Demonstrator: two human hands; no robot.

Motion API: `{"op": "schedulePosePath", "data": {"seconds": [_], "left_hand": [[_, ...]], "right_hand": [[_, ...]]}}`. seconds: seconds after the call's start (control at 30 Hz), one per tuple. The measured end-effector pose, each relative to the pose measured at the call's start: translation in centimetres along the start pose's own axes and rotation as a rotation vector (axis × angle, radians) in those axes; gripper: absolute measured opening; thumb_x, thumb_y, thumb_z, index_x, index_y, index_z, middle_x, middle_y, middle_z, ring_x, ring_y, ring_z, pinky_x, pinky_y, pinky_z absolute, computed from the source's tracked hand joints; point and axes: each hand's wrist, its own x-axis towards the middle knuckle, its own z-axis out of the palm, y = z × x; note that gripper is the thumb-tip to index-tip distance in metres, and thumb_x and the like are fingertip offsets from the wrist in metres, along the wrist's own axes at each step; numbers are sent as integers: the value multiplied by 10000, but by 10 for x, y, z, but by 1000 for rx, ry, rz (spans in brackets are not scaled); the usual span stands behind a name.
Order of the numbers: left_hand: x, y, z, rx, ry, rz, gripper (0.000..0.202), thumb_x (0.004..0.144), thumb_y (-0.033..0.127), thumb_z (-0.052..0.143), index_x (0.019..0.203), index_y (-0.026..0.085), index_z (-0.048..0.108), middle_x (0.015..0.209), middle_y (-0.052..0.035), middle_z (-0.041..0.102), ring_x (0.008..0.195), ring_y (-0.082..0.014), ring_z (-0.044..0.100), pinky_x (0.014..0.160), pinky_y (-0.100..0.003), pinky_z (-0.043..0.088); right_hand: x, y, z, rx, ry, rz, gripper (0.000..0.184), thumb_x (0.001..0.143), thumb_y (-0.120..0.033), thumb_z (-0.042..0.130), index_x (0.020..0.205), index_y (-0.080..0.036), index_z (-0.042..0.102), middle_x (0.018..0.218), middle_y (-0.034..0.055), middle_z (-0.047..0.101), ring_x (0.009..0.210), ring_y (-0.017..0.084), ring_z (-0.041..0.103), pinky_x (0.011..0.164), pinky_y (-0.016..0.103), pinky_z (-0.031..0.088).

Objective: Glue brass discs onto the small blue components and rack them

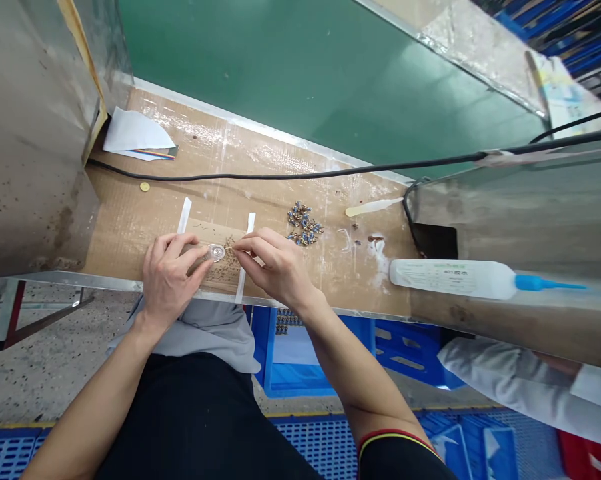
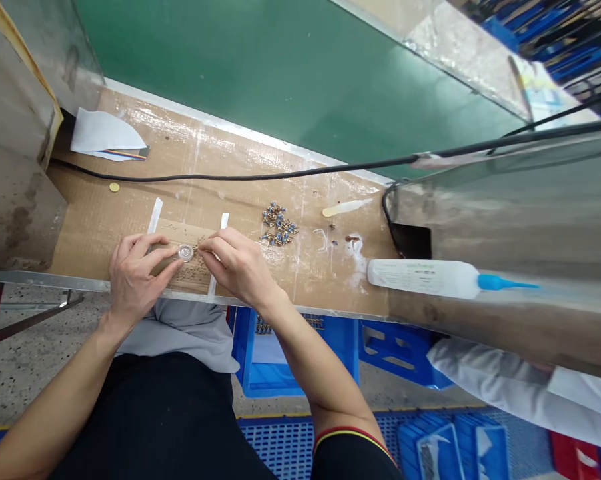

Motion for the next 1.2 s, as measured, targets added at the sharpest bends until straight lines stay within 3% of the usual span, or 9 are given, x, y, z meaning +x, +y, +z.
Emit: {"op": "schedulePosePath", "data": {"seconds": [0.47, 0.67, 0.93, 1.2], "left_hand": [[0, -1, 1, 0, 10, 10, 126, 1003, 321, 877, 1125, 295, 857, 1280, -31, 826, 1200, -318, 664, 1025, -501, 527], [0, -1, 1, -6, 2, 1, 128, 1007, 324, 873, 1132, 301, 859, 1295, -31, 823, 1217, -316, 662, 1047, -505, 521], [1, 0, 1, -4, -2, 1, 147, 1004, 330, 879, 1144, 286, 868, 1292, -32, 820, 1211, -318, 659, 1031, -494, 523], [0, -1, 1, -2, 6, 6, 143, 1009, 343, 876, 1145, 299, 862, 1284, -29, 823, 1207, -316, 664, 1035, -492, 525]], "right_hand": [[-1, 1, -8, 114, -106, -5, 94, 1132, -213, 665, 1074, -220, 739, 987, 40, 778, 887, 184, 725, 778, 331, 565], [-2, -8, -12, 37, 109, 102, 97, 1119, -190, 680, 1047, -238, 723, 932, 21, 767, 814, 176, 693, 739, 330, 542], [6, -10, 1, 151, -45, 136, 112, 1147, -238, 639, 1054, -216, 697, 930, 27, 719, 837, 180, 656, 766, 322, 509], [12, -10, -3, 112, -125, 141, 127, 1148, -241, 599, 1045, -228, 671, 988, 49, 727, 887, 202, 656, 809, 343, 500]]}}
